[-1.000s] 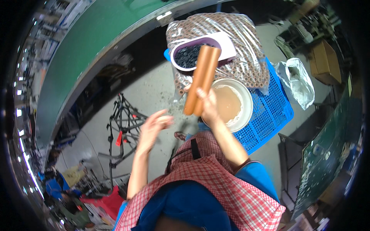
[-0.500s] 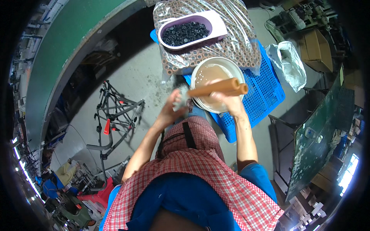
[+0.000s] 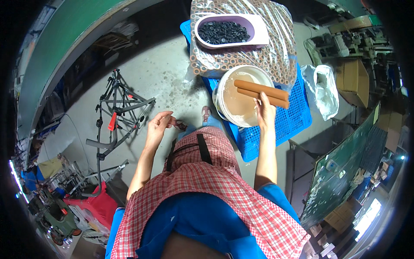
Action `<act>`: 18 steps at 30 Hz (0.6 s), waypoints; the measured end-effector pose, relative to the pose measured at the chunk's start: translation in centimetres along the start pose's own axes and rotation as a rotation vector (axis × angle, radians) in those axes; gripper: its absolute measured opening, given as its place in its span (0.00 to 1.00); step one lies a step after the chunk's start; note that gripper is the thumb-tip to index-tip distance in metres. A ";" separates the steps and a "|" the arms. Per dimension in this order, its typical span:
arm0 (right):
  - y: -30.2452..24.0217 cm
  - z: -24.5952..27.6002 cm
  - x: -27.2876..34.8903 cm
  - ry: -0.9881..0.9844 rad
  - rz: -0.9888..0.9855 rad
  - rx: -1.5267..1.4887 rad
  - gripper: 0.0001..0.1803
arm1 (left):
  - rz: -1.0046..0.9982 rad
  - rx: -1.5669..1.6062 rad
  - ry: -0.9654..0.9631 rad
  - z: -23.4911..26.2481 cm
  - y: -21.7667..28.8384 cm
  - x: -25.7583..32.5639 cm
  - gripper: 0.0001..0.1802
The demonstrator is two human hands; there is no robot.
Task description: The person assembles a metal walker frame by inserting brown cylindrical handles and white foam sleeves into the frame's joints. They repeatedly retrieve handles from a plastic bag and foam sleeves from a box, then push them into place on the walker frame.
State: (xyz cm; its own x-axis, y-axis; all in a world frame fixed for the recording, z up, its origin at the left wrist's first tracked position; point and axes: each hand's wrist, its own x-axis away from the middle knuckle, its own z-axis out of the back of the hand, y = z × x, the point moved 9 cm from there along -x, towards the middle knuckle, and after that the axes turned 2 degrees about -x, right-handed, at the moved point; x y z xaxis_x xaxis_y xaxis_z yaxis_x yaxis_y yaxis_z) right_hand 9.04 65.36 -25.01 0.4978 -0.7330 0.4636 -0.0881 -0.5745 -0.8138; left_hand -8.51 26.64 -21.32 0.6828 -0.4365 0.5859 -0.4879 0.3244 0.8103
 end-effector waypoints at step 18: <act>9.5 -56.9 32.2 -1.387 0.054 0.132 0.18 | -0.609 0.653 1.186 24.2 5.3 21.5 0.17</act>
State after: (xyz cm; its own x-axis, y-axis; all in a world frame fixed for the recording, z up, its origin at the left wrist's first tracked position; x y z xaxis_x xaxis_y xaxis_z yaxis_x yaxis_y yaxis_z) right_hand -24.84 15.57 2.12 0.9421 0.2463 -0.2275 -0.0921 -0.4623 -0.8819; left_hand -9.61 -1.32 -4.23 0.7451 0.6627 0.0747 0.0962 -0.2176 0.9713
